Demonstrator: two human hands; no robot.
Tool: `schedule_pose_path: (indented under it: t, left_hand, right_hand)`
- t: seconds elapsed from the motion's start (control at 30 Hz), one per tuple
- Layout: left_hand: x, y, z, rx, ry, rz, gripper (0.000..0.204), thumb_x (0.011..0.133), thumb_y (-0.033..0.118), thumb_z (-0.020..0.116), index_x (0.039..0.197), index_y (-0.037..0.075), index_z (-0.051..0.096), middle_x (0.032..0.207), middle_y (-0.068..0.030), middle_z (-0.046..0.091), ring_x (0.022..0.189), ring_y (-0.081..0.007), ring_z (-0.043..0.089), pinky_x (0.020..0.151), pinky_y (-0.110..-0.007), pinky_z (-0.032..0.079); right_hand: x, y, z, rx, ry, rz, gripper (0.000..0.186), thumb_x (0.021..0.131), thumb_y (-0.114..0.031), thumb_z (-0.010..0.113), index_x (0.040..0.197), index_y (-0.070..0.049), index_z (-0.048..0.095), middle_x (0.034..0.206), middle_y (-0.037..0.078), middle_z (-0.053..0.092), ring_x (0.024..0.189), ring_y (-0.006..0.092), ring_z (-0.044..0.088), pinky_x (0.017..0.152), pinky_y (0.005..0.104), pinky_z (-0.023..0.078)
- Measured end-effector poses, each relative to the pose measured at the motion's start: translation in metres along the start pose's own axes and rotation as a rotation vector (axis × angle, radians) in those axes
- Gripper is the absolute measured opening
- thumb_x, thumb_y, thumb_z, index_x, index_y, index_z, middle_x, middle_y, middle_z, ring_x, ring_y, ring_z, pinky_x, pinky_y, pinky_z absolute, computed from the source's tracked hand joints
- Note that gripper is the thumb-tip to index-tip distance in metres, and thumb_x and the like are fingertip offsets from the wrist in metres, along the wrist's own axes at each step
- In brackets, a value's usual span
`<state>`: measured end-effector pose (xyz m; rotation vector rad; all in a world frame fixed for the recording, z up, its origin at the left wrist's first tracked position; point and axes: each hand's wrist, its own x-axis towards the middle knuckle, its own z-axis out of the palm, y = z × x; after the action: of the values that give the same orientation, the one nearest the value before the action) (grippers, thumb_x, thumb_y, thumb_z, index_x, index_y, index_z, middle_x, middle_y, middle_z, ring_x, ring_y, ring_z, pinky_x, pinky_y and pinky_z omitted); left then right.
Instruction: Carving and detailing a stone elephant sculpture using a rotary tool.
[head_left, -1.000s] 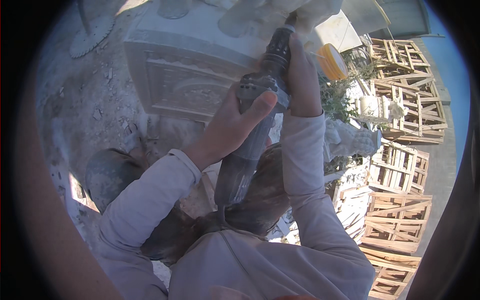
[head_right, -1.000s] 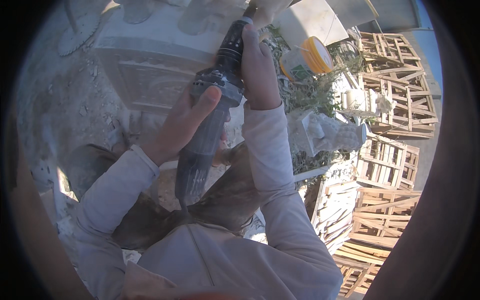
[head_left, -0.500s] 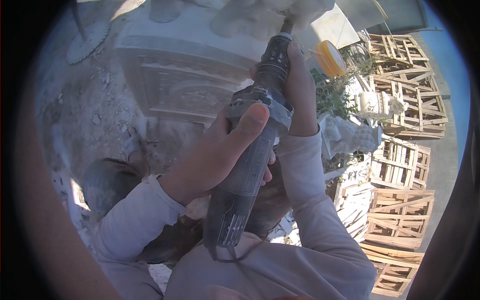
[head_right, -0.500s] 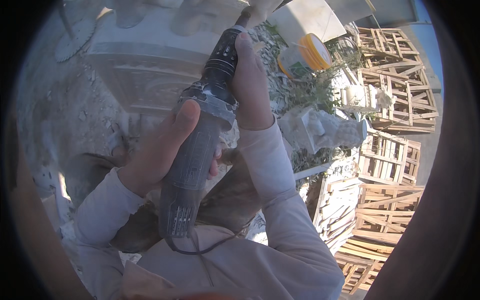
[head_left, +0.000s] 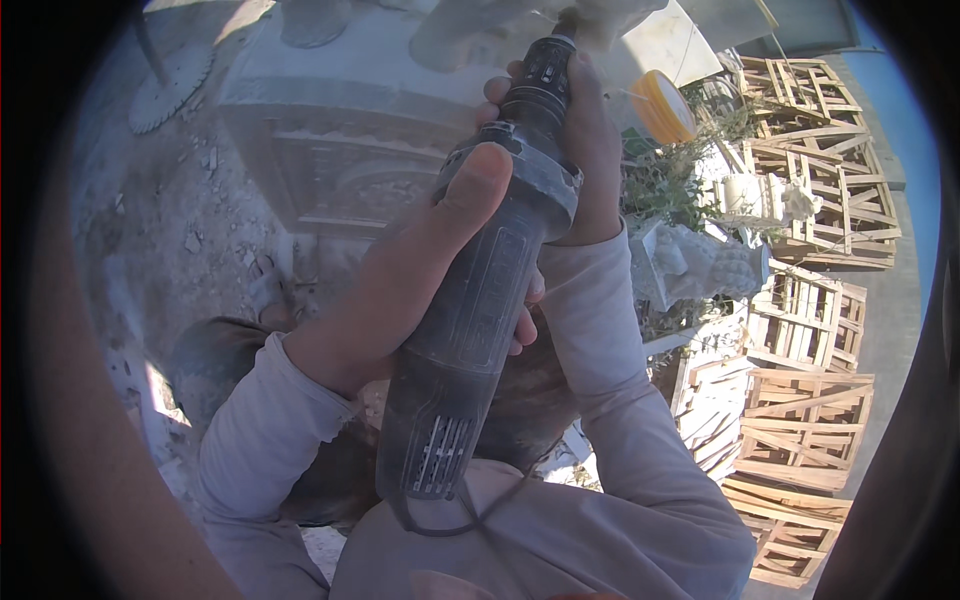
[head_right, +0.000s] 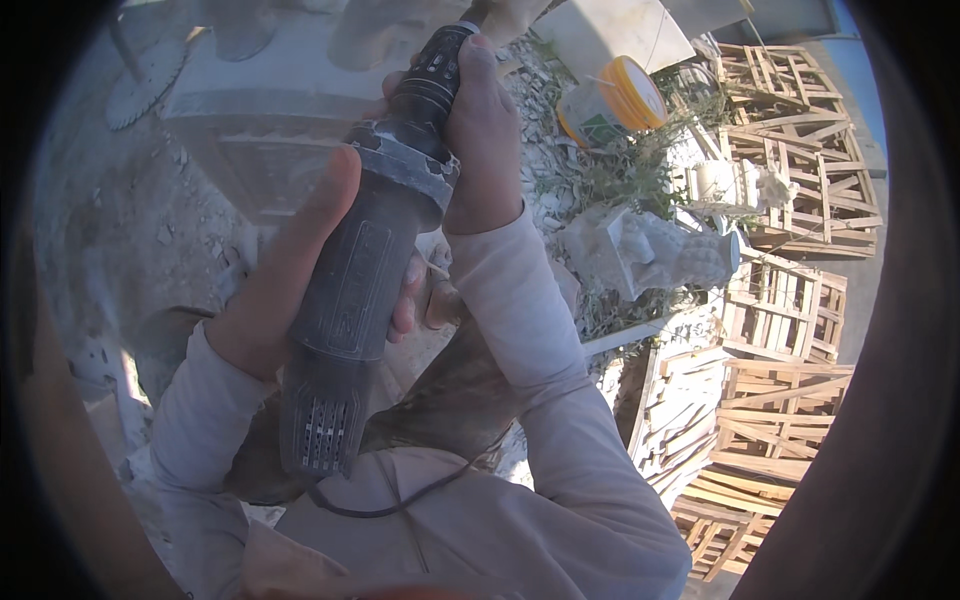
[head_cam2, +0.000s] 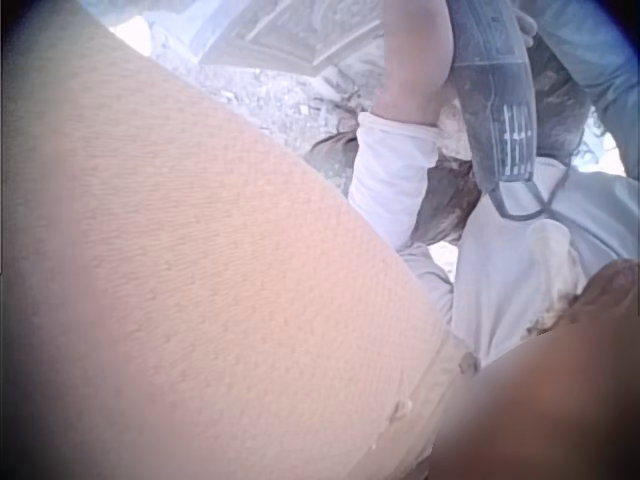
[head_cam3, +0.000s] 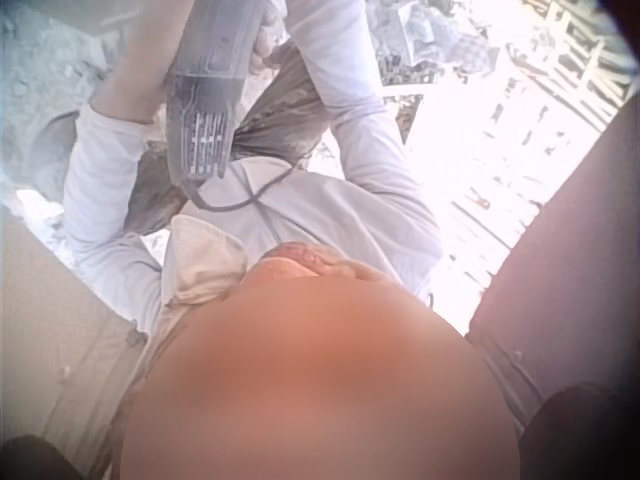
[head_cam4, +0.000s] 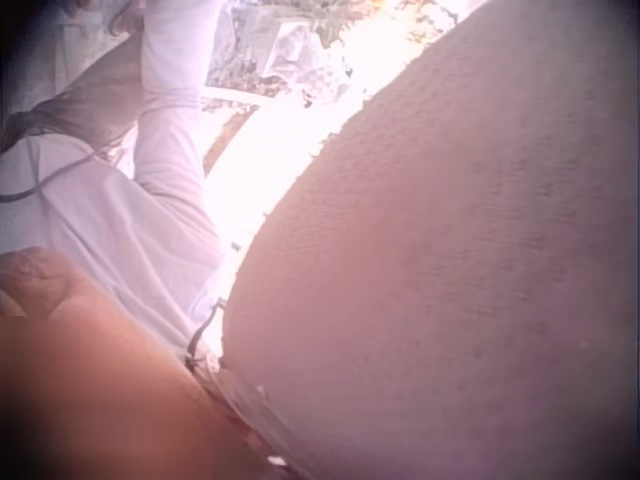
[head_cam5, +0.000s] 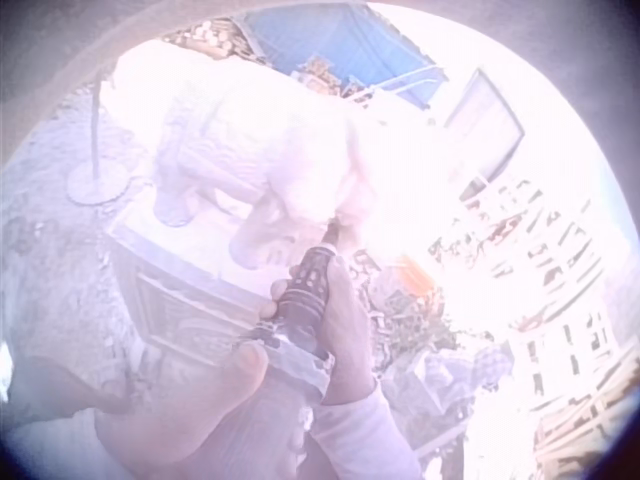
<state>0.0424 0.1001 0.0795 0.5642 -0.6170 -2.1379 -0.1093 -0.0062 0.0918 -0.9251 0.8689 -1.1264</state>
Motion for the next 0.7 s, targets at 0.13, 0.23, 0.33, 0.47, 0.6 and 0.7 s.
schedule_pose_path:
  t: [0.13,0.23,0.33,0.47,0.6,0.7]
  left_hand:
    - [0.003,0.007,-0.005,0.026,-0.004,0.030,0.083,0.090,0.079,0.058,0.120,0.001,0.055,0.084,-0.0125,0.067,0.065,-0.0210,0.072,0.058,-0.033,0.061]
    - [0.006,0.010,-0.008,0.029,-0.030,0.043,0.083,0.091,0.079,0.056,0.119,0.001,0.056,0.084,-0.0124,0.067,0.065,-0.0207,0.072,0.057,-0.032,0.060]
    - [0.007,0.011,-0.010,0.010,-0.041,0.025,0.082,0.092,0.078,0.054,0.120,0.001,0.056,0.084,-0.0124,0.067,0.065,-0.0204,0.072,0.057,-0.032,0.060]
    - [0.006,0.010,-0.011,0.024,-0.028,0.022,0.082,0.092,0.078,0.053,0.119,0.001,0.056,0.085,-0.0127,0.067,0.065,-0.0201,0.072,0.058,-0.032,0.060]
    - [0.005,0.010,-0.012,0.033,-0.036,0.010,0.082,0.093,0.079,0.052,0.118,0.001,0.056,0.085,-0.0127,0.067,0.066,-0.0199,0.072,0.058,-0.032,0.061]
    - [0.003,0.011,-0.012,0.060,-0.040,0.022,0.082,0.094,0.079,0.051,0.119,0.001,0.055,0.084,-0.0123,0.067,0.066,-0.0197,0.073,0.059,-0.032,0.061]
  right_hand:
    - [0.005,0.001,0.003,-0.030,-0.008,-0.042,0.054,0.107,-0.049,0.047,0.120,0.002,0.055,0.096,0.016,0.067,0.081,0.0278,0.069,0.070,0.0396,0.060]
    - [0.008,0.002,0.005,-0.034,-0.010,-0.082,0.051,0.108,-0.048,0.046,0.117,0.002,0.055,0.096,0.016,0.067,0.082,0.0279,0.069,0.070,0.0396,0.060]
    - [0.011,0.001,0.004,-0.077,-0.003,-0.083,0.050,0.108,-0.047,0.045,0.115,0.002,0.055,0.095,0.016,0.067,0.082,0.0278,0.069,0.071,0.0394,0.060]
    - [0.012,0.002,0.003,-0.069,-0.030,-0.101,0.050,0.108,-0.047,0.044,0.114,0.002,0.055,0.094,0.016,0.067,0.082,0.0276,0.069,0.071,0.0390,0.059]
    - [0.010,0.002,0.005,-0.062,-0.014,-0.090,0.050,0.108,-0.046,0.045,0.115,0.002,0.055,0.094,0.016,0.067,0.081,0.0273,0.069,0.071,0.0385,0.059]
    - [0.007,0.002,0.007,-0.072,0.028,-0.080,0.050,0.108,-0.047,0.046,0.115,0.002,0.055,0.094,0.016,0.067,0.081,0.0271,0.069,0.071,0.0381,0.059]
